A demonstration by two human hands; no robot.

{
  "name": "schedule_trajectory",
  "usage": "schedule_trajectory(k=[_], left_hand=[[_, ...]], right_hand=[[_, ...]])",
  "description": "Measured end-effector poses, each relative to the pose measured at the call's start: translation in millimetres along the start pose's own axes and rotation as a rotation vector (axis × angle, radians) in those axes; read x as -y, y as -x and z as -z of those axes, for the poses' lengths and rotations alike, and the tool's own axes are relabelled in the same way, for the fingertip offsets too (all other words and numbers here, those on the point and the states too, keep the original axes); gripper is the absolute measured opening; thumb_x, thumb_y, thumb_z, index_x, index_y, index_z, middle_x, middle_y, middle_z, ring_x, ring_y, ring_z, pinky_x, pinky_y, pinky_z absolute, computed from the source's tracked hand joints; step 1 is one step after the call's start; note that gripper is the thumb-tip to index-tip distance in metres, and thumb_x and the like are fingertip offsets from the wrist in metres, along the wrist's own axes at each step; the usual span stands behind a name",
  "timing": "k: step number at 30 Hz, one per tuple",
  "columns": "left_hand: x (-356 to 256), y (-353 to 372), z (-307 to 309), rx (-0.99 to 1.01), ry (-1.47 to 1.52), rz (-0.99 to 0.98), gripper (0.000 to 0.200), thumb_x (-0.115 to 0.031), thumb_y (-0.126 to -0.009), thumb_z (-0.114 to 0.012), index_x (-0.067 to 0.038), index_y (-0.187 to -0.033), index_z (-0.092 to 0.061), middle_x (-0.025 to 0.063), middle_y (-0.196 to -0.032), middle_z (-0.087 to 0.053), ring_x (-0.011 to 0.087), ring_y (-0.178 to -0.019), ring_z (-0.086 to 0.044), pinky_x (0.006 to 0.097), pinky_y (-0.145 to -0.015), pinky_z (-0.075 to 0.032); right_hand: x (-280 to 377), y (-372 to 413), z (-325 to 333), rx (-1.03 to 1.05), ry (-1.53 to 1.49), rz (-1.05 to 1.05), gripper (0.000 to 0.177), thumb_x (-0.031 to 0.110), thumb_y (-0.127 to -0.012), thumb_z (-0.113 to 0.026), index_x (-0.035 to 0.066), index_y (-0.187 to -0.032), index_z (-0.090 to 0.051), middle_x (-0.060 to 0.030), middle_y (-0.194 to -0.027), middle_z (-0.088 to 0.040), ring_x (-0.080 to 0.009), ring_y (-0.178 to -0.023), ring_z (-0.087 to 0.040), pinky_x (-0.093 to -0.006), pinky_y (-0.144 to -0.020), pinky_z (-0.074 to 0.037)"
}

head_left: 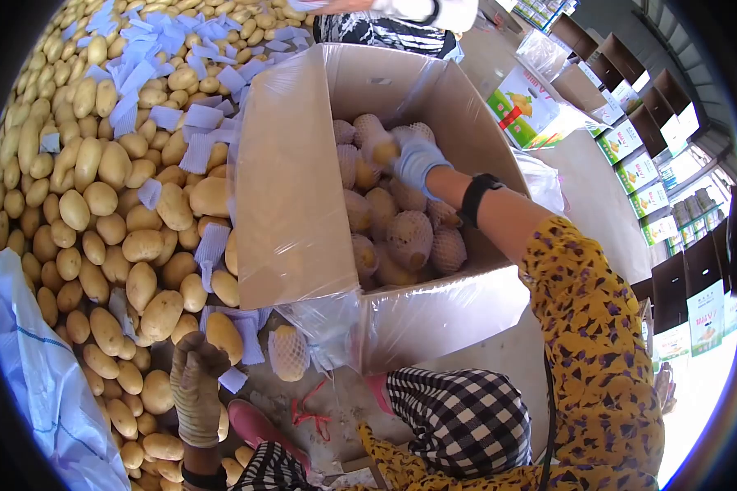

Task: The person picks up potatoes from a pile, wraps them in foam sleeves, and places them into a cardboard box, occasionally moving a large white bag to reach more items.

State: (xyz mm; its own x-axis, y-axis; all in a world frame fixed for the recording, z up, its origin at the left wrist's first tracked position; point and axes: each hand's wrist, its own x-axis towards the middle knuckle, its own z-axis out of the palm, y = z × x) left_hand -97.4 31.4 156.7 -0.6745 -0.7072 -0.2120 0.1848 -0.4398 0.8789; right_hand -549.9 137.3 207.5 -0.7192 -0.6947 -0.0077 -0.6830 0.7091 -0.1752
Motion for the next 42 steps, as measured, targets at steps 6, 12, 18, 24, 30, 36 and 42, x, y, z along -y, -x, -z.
schedule_trajectory(k=[6, 12, 18, 24, 30, 36, 42], left_hand=[[14.1, 2.5, 13.6, -0.065, -0.306, 0.067, 0.034, -0.019, -0.094, -0.056, 0.002, -0.12, -0.051, 0.0076, -0.096, -0.06, 0.0161, -0.087, -0.061, 0.0298, -0.081, -0.05], [54.7, -25.6, 94.4, -0.351, -0.853, -0.114, 0.031, -0.015, -0.086, -0.064, -0.003, -0.114, -0.059, 0.009, -0.1, -0.065, 0.0186, -0.087, -0.063, 0.0314, -0.08, -0.051], [44.1, -65.4, 100.9, -0.343, -1.477, -0.312, 0.036, -0.017, -0.078, -0.068, -0.011, -0.113, -0.06, 0.0129, -0.11, -0.063, 0.034, -0.099, -0.061, 0.0449, -0.085, -0.049], [86.7, -143.0, 84.0, -0.328, -1.712, -0.651, 0.041, -0.016, -0.077, -0.069, -0.013, -0.117, -0.06, 0.0132, -0.125, -0.056, 0.0347, -0.115, -0.054, 0.0452, -0.094, -0.045], [77.2, -144.7, 73.7, -0.077, -1.189, -0.088, 0.023, -0.008, -0.085, -0.06, -0.01, -0.108, -0.065, 0.0104, -0.113, -0.065, 0.0287, -0.106, -0.059, 0.0364, -0.093, -0.046], [13.3, -5.2, -8.2, 0.317, -0.308, -0.042, 0.027, -0.008, -0.094, -0.057, -0.003, -0.12, -0.057, 0.0034, -0.112, -0.062, 0.0128, -0.1, -0.058, 0.0298, -0.088, -0.047], [-9.7, 22.2, -22.9, 0.384, 0.159, 0.165, 0.033, -0.014, -0.097, -0.056, -0.003, -0.128, -0.052, 0.0016, -0.117, -0.058, 0.0081, -0.106, -0.054, 0.0248, -0.091, -0.044]], right_hand=[[-8.0, 1.8, 1.0, 0.299, 0.074, 0.112, 0.033, 0.02, -0.079, -0.056, -0.001, -0.103, -0.068, -0.0247, -0.107, -0.065, -0.0341, -0.1, -0.065, -0.0423, -0.086, -0.051], [43.2, 61.6, 63.4, 0.011, -0.572, 0.239, 0.029, 0.012, -0.087, -0.063, -0.001, -0.113, -0.064, -0.0075, -0.103, -0.068, -0.013, -0.091, -0.061, -0.0263, -0.082, -0.048], [123.5, 156.8, 100.6, -0.131, -0.688, 0.28, 0.022, 0.004, -0.088, -0.059, 0.0, -0.109, -0.066, -0.0082, -0.103, -0.067, -0.0129, -0.094, -0.06, -0.0263, -0.085, -0.047], [164.0, 194.6, 92.8, 0.027, -0.569, 0.608, 0.028, -0.001, -0.079, -0.067, 0.002, -0.107, -0.066, -0.0127, -0.105, -0.067, -0.0247, -0.102, -0.061, -0.0338, -0.093, -0.046], [189.3, 205.1, 74.7, 0.327, -0.581, 0.637, 0.029, 0.003, -0.08, -0.066, 0.001, -0.109, -0.065, -0.0171, -0.106, -0.065, -0.0301, -0.095, -0.066, -0.0354, -0.081, -0.052], [199.0, 210.0, 45.3, 0.192, -0.214, 0.922, 0.049, 0.013, -0.081, -0.064, 0.004, -0.128, -0.054, -0.0192, -0.121, -0.058, -0.0331, -0.108, -0.059, -0.0402, -0.091, -0.049], [197.5, 214.0, 39.5, 0.035, 0.133, 1.224, 0.054, 0.016, -0.077, -0.058, 0.003, -0.129, -0.053, -0.0156, -0.123, -0.057, -0.0311, -0.113, -0.057, -0.0452, -0.097, -0.046]])
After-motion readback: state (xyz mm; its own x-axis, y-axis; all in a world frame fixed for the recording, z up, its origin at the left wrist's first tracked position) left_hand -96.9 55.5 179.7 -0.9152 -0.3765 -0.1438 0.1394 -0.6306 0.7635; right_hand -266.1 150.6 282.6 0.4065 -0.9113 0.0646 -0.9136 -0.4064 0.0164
